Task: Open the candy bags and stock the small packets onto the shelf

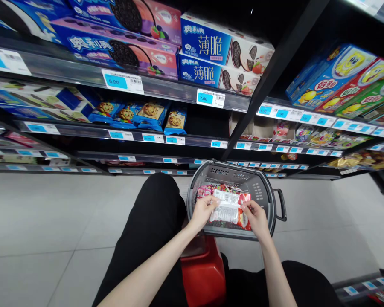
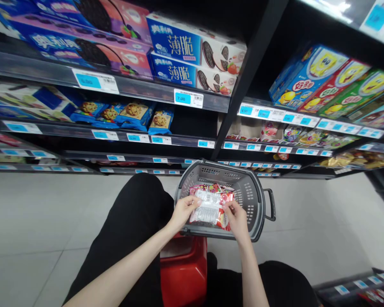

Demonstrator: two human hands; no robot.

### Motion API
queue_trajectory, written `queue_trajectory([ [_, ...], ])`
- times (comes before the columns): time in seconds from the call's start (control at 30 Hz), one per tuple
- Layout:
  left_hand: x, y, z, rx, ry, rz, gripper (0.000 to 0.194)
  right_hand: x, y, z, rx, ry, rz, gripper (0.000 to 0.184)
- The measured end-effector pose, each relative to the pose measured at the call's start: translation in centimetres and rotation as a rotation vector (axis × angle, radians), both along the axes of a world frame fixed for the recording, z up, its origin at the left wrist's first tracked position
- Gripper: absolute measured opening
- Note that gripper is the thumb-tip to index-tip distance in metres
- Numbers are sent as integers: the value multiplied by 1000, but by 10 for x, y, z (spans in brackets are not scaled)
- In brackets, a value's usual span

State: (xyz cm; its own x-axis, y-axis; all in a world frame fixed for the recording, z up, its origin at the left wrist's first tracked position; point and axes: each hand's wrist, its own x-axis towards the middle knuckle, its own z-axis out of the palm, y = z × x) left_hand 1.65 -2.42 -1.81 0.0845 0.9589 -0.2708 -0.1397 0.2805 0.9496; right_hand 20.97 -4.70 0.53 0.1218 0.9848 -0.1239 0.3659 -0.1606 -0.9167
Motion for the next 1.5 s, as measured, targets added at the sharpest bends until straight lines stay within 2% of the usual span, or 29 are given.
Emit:
queue_trajectory([
  [0.17,3,-1,-7,-189,-371,-77,22,9,-4,4,-112,432,-21,17],
  [0.3,3,-2,0,-376,-588,-128,15,16,-10,11,-254,752,-51,14],
  [0.4,2,-2,8,-412,-783,-190,23,17,-11,19,-215,897,-115,30],
  [0.47,2,-2,10,-393,-820,-232,28,14,-10,21,-174,893,-190,37],
  [0.53,4,-4,9,-387,-725,-251,26,9,-8,21,-182,814,-280,32],
  [0.6,7,-5,5,-401,-549,-243,19,5,-7,19,-224,685,-352,26],
  [0.7,11,-6,-1,-416,-243,-242,23,4,-8,18,-233,299,-388,30],
  [0.77,13,-7,-5,-395,-52,-282,30,5,-8,20,-144,-102,-362,31],
  [0.83,14,-9,-7,-365,97,-347,33,7,-4,21,9,-487,-300,30],
  [0.87,14,-12,-8,-352,156,-396,34,8,0,20,84,-621,-255,29],
  [0.93,12,-19,-8,-314,280,-545,35,8,11,13,168,-721,-121,30],
  [1.0,10,-30,-6,-208,474,-724,34,6,25,-2,130,-659,104,30],
  [1.1,8,-42,-1,2,779,-954,19,-5,44,-37,-30,-602,448,29],
  [1.17,7,-45,2,69,890,-1069,26,-20,51,-66,-111,-646,570,30],
  [1.23,6,-43,4,104,953,-1112,35,-39,54,-97,-160,-678,589,31],
  [1.37,5,-38,1,171,1006,-1073,39,-79,51,-159,-283,-721,537,30],
  [1.43,4,-38,-2,166,992,-1091,39,-86,47,-185,-376,-755,506,28],
  [1.5,3,-38,-4,148,985,-1115,41,-79,43,-207,-478,-801,471,32],
])
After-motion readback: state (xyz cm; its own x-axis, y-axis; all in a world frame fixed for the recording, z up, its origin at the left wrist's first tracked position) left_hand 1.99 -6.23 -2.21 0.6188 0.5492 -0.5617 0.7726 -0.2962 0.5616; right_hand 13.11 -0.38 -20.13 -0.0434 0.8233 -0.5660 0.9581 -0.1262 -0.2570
